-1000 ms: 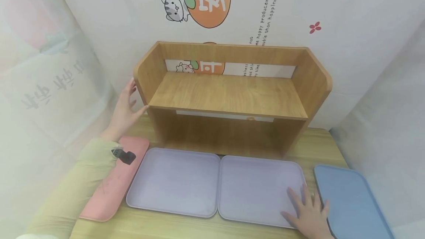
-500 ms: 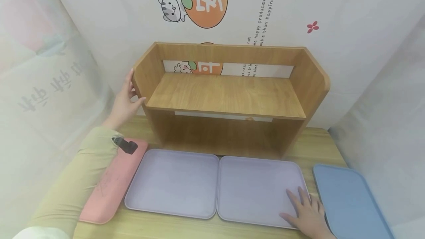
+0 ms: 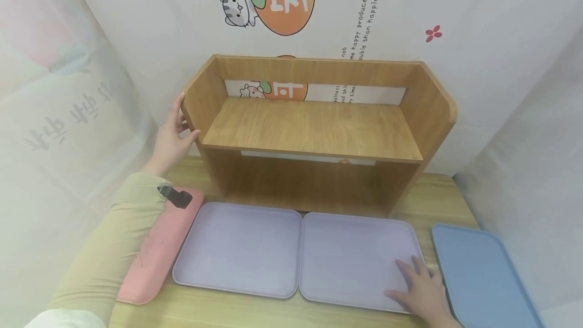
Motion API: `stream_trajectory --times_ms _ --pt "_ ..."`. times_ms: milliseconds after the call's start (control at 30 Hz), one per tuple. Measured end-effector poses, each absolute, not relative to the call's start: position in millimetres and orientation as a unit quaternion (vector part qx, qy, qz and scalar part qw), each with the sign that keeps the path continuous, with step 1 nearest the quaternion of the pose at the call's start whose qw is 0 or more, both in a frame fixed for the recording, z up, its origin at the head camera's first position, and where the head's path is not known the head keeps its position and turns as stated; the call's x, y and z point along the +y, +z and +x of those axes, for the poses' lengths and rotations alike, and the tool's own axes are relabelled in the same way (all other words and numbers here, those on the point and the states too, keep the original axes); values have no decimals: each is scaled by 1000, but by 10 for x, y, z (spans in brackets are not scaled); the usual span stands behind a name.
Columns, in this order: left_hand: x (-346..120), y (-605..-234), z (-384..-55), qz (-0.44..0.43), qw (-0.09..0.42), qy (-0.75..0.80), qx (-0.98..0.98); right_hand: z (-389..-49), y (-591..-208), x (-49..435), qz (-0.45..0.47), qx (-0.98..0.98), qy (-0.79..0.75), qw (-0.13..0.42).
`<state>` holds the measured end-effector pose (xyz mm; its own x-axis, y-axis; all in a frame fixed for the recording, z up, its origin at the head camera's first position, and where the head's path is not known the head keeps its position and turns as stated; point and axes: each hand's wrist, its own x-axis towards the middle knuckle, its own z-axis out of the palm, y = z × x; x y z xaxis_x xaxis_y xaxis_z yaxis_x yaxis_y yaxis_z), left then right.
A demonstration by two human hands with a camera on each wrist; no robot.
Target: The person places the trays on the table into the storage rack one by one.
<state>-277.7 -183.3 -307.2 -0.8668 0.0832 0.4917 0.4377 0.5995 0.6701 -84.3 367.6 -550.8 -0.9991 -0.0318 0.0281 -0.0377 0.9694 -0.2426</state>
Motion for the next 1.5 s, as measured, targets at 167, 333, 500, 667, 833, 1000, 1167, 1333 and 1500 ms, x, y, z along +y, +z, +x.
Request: stream_trajectory --times_ms 167,333,500,667,833,1000,1167,1333,1500 --pt "-1828 -3081 -2784 -149 211 -428 -866 -901 -5457 3672 -7 -990 137 -20" --pt "-1821 -3072 -2772 -151 216 -427 -865 -913 -5467 3695 -9 -989 148 -19" --pt "-1832 -3064 -2775 -146 213 -431 -865 -924 -5462 3695 -12 -985 174 -6" --pt "-1848 -3071 -2773 -139 214 -428 -867 -954 -5439 3685 -37 -979 197 -25" --pt "-1842 -3071 -2767 -138 219 -420 -870 -997 -5482 3729 -29 -985 170 -17" --pt "-1821 -3090 -2769 -140 221 -425 -867 -1000 -5502 3803 -16 -987 163 -5" --pt "-1804 -3110 -2777 -138 218 -422 -869 -973 -5484 3878 -21 -981 191 -8" --pt "-1799 -3104 -2770 -132 218 -420 -871 -938 -5429 3949 -16 -970 241 -15" --pt "-1790 -3095 -2763 -134 217 -420 -871 -911 -5365 4040 -19 -958 282 -56"
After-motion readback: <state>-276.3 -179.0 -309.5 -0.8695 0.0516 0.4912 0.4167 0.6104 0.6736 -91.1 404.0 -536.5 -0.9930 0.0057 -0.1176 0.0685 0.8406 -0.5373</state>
